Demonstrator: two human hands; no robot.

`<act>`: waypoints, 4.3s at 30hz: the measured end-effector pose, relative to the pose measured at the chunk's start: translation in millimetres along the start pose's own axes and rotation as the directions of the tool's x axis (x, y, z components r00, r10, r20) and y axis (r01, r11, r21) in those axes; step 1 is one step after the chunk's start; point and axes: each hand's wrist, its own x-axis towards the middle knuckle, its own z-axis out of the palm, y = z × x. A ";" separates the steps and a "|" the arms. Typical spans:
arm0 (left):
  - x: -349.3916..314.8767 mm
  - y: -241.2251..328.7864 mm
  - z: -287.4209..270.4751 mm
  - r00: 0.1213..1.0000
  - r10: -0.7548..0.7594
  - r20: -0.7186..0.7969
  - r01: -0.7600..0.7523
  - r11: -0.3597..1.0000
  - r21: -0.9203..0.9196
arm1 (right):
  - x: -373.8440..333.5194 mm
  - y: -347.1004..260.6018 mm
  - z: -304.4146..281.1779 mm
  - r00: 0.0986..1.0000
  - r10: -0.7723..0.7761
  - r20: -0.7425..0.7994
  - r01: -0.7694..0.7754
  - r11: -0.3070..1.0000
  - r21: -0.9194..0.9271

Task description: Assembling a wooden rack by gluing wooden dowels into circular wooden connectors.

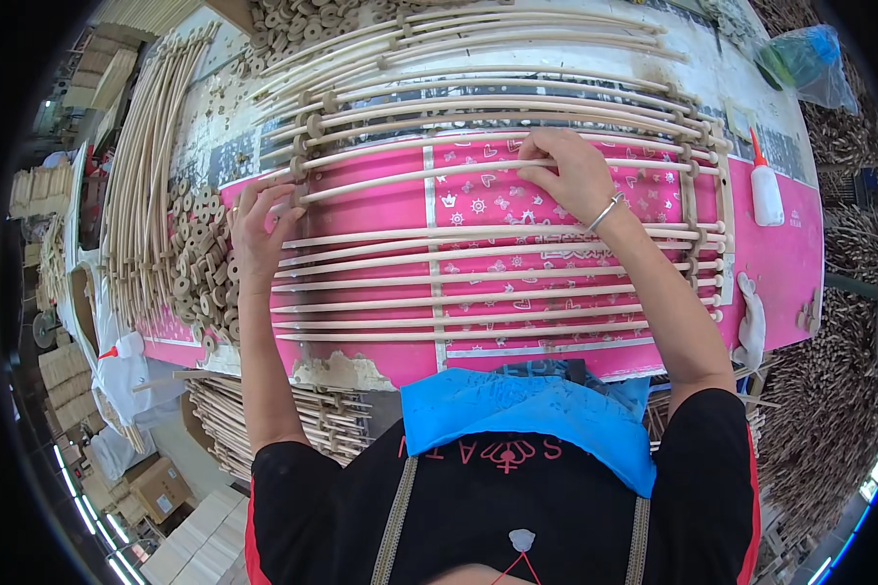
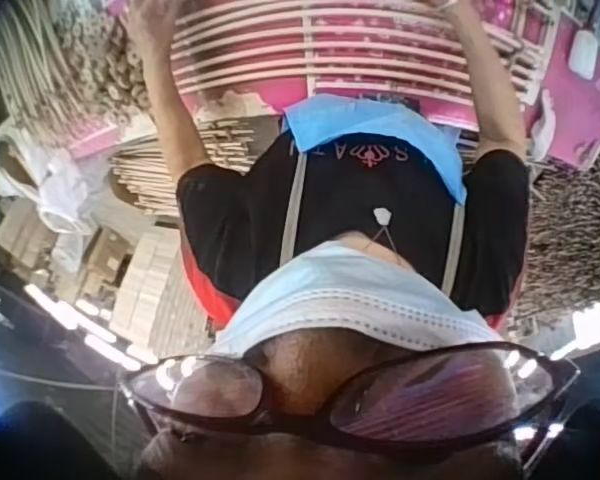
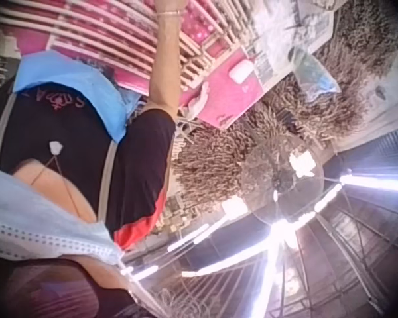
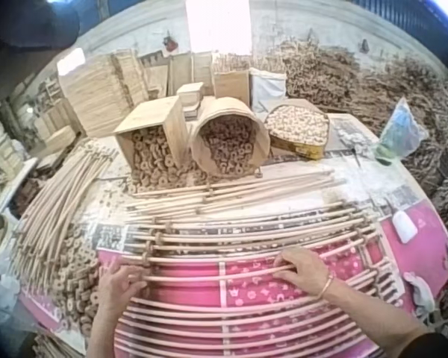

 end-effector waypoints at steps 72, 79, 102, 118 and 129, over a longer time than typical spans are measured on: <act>-54.0 -86.8 -64.1 0.938 -0.348 -0.012 0.305 0.805 0.509 | -49.3 -35.6 -21.9 0.997 0.007 0.079 -0.014 0.996 0.092; -41.7 -66.0 -57.1 0.886 -0.424 0.186 0.438 0.637 -0.634 | -38.7 -41.2 -26.6 0.996 -0.029 0.080 0.023 0.996 0.083; -39.4 -21.4 -43.5 0.823 -0.473 0.316 0.492 0.314 -0.812 | -25.6 -43.0 -18.1 0.997 -0.082 -0.006 0.082 0.991 0.104; -34.7 -11.9 -34.4 0.815 -0.481 0.323 0.512 0.337 -0.791 | -19.4 -35.3 -4.4 0.970 -0.235 -0.060 0.227 0.967 -0.117; -33.3 -10.9 -25.4 0.810 -0.487 0.327 0.518 0.333 -0.788 | -17.9 -35.9 0.3 0.998 -0.059 0.026 0.061 0.996 -0.063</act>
